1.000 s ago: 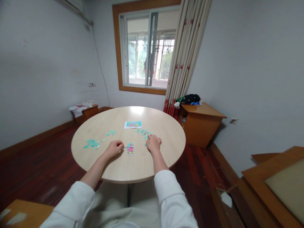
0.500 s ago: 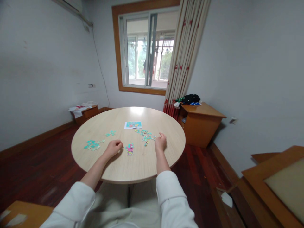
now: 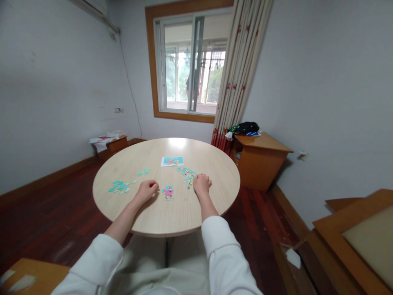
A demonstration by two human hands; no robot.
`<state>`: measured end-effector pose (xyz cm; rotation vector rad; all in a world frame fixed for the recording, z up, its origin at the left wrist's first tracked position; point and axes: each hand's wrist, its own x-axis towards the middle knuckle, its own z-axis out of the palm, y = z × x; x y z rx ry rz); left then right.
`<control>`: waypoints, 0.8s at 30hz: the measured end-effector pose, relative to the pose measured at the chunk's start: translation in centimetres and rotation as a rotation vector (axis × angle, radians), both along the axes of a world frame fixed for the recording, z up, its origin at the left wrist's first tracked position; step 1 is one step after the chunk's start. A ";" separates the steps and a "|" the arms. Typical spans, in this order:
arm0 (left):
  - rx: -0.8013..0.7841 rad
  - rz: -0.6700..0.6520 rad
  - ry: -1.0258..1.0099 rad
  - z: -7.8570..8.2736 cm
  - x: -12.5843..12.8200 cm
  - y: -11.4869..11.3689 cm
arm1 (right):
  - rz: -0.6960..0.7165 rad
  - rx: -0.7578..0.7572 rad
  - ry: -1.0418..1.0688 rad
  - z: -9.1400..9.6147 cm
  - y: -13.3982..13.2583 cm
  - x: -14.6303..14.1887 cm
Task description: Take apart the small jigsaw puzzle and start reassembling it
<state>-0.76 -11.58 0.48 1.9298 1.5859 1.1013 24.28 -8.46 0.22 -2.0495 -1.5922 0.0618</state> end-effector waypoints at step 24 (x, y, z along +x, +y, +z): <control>0.018 0.010 -0.034 -0.5 0.0 0.3 | -0.059 -0.078 -0.011 0.2 0.2 -0.1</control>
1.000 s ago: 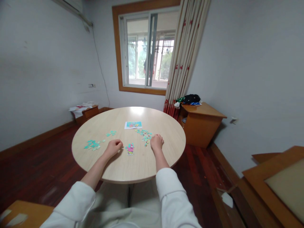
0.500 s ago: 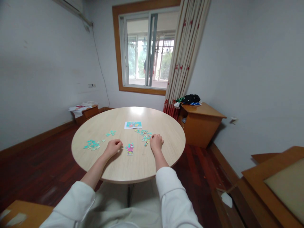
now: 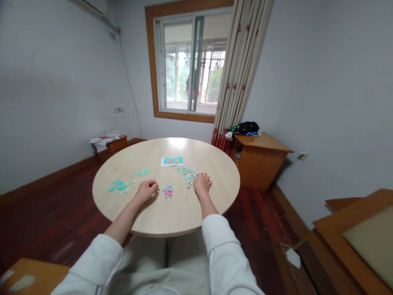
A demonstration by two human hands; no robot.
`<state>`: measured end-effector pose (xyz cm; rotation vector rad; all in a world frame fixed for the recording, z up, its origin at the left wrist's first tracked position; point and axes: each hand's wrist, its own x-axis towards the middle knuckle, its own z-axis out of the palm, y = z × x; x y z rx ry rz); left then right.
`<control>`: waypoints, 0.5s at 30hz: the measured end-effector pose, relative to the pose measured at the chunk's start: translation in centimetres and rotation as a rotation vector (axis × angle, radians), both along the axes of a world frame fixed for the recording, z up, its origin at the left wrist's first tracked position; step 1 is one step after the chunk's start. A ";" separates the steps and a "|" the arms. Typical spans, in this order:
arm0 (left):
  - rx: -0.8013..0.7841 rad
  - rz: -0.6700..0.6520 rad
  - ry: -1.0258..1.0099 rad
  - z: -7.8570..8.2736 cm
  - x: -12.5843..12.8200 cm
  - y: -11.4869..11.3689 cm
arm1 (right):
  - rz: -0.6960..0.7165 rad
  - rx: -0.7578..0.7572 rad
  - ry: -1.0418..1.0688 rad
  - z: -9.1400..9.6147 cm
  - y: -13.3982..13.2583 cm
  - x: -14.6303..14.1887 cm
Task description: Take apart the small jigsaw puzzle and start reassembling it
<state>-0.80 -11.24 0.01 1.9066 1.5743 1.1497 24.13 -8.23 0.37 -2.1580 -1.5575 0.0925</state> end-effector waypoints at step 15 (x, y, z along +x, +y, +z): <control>-0.009 -0.007 -0.012 0.1 0.0 -0.1 | 0.039 0.031 0.063 -0.6 0.5 0.3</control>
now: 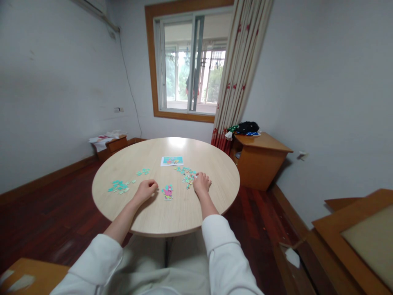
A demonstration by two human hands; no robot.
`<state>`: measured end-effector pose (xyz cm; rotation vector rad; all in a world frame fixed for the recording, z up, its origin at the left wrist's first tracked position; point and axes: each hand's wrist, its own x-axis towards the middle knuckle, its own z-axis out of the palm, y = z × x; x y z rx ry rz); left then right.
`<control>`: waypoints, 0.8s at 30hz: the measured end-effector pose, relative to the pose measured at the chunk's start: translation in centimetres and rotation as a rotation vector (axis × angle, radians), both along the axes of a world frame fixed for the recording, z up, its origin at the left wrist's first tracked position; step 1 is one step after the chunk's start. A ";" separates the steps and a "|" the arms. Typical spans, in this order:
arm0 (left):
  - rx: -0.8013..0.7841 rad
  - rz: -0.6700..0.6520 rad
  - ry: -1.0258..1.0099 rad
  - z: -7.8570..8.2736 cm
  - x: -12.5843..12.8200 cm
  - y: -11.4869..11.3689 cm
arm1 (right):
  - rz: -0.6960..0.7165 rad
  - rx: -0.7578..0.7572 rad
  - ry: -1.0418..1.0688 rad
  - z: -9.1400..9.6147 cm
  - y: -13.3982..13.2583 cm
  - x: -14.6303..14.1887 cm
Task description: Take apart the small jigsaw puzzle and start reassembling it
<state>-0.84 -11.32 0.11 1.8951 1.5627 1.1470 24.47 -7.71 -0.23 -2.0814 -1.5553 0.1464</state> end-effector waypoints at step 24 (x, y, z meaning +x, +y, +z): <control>0.005 0.011 -0.009 0.1 0.1 -0.2 | 0.124 0.473 0.402 -1.7 1.2 1.4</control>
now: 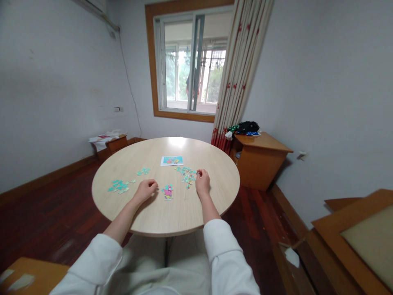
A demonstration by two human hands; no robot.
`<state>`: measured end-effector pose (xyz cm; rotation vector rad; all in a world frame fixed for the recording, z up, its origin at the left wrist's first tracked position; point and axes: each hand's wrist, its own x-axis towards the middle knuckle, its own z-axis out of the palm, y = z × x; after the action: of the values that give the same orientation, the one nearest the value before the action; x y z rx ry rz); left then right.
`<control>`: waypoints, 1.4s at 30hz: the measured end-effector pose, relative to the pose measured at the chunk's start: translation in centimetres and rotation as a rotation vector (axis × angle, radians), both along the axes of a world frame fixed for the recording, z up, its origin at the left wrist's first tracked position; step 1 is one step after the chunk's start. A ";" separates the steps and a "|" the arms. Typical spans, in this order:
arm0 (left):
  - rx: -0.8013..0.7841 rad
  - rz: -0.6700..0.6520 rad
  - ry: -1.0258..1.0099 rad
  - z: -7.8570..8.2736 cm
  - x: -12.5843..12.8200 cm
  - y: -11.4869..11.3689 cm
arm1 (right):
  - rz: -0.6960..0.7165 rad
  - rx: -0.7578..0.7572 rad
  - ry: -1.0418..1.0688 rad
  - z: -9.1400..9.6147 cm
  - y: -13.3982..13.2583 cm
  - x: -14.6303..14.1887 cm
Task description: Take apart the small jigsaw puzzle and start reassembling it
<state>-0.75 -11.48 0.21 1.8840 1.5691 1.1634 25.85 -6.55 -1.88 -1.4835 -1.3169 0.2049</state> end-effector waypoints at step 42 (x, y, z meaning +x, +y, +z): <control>-0.019 -0.026 -0.017 0.2 0.0 -0.1 | -0.018 -0.052 0.208 0.2 -0.4 0.1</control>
<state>-0.73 -11.57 0.38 1.8721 1.5371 1.1461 25.95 -6.99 -1.65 -1.4750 -1.1374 0.3744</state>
